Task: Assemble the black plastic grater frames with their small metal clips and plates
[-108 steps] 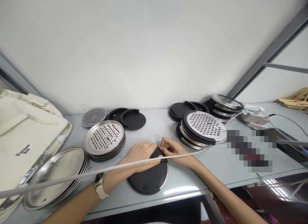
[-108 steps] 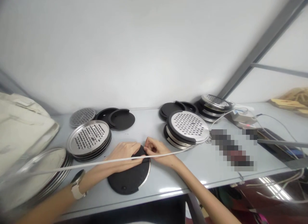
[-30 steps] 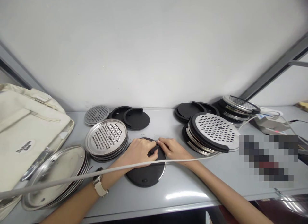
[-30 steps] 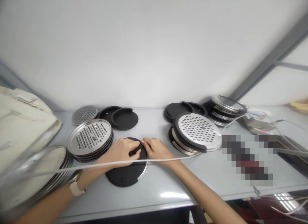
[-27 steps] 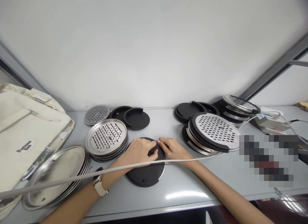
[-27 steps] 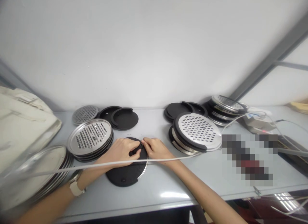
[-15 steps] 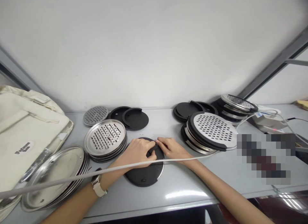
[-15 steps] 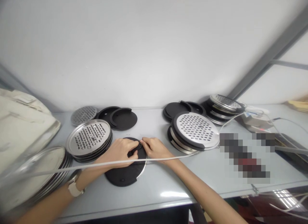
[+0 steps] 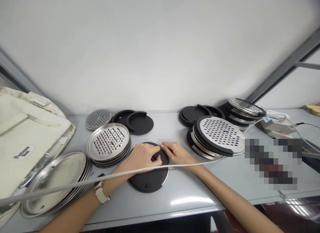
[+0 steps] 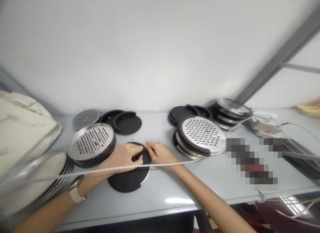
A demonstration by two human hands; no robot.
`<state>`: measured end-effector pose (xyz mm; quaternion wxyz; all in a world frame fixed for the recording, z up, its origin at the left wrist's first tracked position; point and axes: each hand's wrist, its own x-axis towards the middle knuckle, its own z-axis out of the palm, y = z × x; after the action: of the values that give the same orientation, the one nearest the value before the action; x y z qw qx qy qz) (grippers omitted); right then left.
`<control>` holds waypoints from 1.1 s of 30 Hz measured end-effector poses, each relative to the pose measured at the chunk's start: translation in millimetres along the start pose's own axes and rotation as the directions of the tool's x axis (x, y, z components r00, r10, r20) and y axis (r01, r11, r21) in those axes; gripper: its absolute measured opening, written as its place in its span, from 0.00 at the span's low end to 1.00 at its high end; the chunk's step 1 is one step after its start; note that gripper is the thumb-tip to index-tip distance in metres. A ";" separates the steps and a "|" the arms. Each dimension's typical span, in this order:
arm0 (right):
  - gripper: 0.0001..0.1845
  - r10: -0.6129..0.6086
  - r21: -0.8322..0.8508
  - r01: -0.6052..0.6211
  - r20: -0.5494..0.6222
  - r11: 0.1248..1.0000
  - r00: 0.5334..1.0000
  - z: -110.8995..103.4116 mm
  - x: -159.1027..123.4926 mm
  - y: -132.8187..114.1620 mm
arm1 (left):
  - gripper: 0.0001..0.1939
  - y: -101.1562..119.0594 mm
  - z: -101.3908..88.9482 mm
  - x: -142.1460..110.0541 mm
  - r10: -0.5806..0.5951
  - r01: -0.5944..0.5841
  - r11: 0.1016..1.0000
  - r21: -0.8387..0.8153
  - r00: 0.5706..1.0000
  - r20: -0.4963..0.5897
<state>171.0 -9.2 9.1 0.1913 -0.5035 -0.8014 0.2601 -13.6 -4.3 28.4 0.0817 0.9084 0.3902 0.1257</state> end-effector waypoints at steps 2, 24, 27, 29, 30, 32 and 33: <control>0.20 0.003 0.000 -0.003 0.002 1.000 1.000 -0.4 0.1 -0.8 | 0.06 -0.6 0.0 0.0 0.005 -0.005 1.000 -0.001 1.000 -0.001; 0.17 0.002 -0.044 0.000 0.039 0.999 0.999 0.3 -1.5 -1.7 | 0.10 -4.1 3.1 0.9 0.023 -0.023 1.000 -0.003 0.999 -0.022; 0.17 -0.014 -0.070 0.018 0.053 0.997 0.998 -0.9 -0.4 -2.3 | 0.10 -4.1 2.4 1.0 0.028 -0.028 1.000 -0.008 0.999 -0.027; 0.17 -0.020 -0.094 0.026 0.056 0.995 0.998 -1.3 -0.1 -2.5 | 0.10 -4.3 2.4 0.7 0.031 -0.031 0.999 -0.010 0.999 -0.034; 0.16 -0.022 -0.113 0.029 0.057 0.993 0.998 -1.4 -0.1 -2.4 | 0.10 -4.4 2.7 0.5 0.034 -0.034 0.999 -0.010 0.999 -0.037; 0.16 -0.025 -0.158 0.034 0.058 0.987 0.998 -1.5 0.0 -1.7 | 0.10 -4.8 3.7 0.1 0.040 -0.040 0.999 -0.008 0.998 -0.040; 0.16 -0.029 -0.178 0.040 0.063 0.983 0.998 -1.7 0.1 -1.2 | 0.10 -5.0 4.3 0.0 0.040 -0.041 0.999 -0.007 0.998 -0.041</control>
<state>171.1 -9.2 11.2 0.1254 -0.4967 -0.8355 0.1985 -15.8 -1.1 23.1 0.0745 0.9131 0.3728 0.1474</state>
